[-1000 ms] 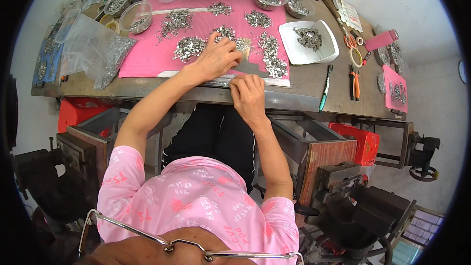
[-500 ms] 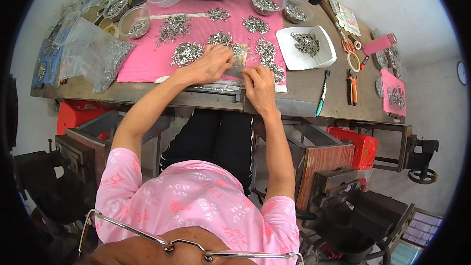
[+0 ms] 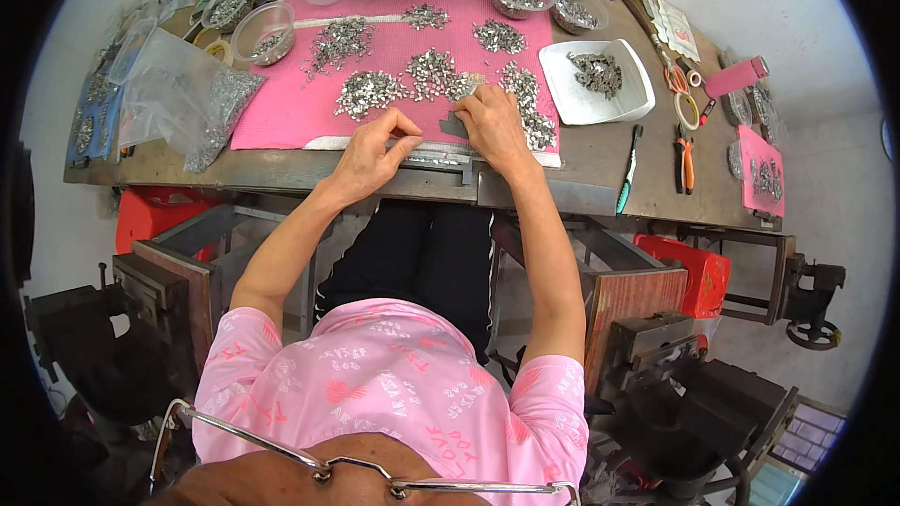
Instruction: The person places small metal pieces into a fixture by hand, then positions the fixture into a manual press machine and operates the hand wheel to press them.
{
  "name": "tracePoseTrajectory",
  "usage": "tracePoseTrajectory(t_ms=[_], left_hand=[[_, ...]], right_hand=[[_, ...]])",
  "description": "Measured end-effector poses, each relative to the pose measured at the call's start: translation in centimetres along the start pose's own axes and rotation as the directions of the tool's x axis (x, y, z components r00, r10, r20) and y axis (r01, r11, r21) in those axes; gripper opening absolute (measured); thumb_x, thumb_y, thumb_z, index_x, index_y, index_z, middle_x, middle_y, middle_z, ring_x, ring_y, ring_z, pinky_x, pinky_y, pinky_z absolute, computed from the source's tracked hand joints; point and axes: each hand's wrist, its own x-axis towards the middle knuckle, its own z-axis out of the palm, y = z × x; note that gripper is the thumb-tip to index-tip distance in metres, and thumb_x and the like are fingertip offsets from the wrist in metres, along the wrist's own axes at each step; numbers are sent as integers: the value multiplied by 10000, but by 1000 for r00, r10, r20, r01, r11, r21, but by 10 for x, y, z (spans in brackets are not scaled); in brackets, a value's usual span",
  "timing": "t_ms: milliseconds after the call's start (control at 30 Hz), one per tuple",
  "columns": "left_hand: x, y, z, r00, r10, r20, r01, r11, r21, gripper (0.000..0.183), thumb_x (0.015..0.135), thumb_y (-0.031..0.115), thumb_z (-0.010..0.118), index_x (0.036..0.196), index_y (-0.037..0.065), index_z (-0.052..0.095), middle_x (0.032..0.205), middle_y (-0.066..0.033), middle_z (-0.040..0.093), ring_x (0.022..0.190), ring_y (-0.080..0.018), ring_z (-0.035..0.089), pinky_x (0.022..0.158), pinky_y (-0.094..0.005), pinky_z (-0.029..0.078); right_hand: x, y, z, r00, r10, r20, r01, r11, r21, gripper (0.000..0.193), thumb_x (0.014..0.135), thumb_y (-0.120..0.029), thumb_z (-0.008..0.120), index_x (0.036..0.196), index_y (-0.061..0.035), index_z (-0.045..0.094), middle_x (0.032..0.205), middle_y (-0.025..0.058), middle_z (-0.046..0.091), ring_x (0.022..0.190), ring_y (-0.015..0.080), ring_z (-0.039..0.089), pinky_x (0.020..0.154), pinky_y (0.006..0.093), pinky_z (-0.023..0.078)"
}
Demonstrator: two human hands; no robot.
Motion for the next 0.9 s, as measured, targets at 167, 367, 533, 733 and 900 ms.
tracePoseTrajectory(t_ms=[167,367,533,733,900], left_hand=[[-3,-1,12,992,93,81,-101,989,106,91,935,71,638,992,2,615,954,-108,648,910,-270,624,794,-386,491],[-7,-7,23,971,233,51,-238,948,213,80,904,51,638,967,11,608,944,-118,600,921,-322,575,826,-416,458],[-7,-8,26,965,260,33,-260,931,258,77,898,48,644,954,12,604,914,-123,577,892,-330,561,807,-427,446],[-7,-9,30,949,315,28,-307,898,316,75,880,45,647,924,28,589,903,-107,573,876,-316,563,784,-429,428],[-7,-11,32,938,346,7,-327,879,347,91,867,43,657,929,30,592,901,-105,567,867,-313,560,787,-433,429]], right_hand=[[-5,-3,8,995,-15,-101,16,1000,10,86,873,-112,705,918,-56,657,856,92,589,866,298,574,806,412,407],[-37,-42,-5,965,227,-131,-155,897,413,61,925,-34,641,949,-8,592,873,118,620,784,289,601,740,391,455],[-60,-60,-3,924,348,-159,-203,798,568,53,979,-26,598,976,19,571,958,120,642,795,212,609,730,328,496],[-64,-62,-2,914,379,-144,-238,791,564,49,982,-27,596,982,17,574,1002,119,648,825,211,614,750,325,498],[-66,-62,1,911,381,-155,-241,800,550,48,980,-24,597,982,17,574,992,121,645,825,219,615,752,326,498]])
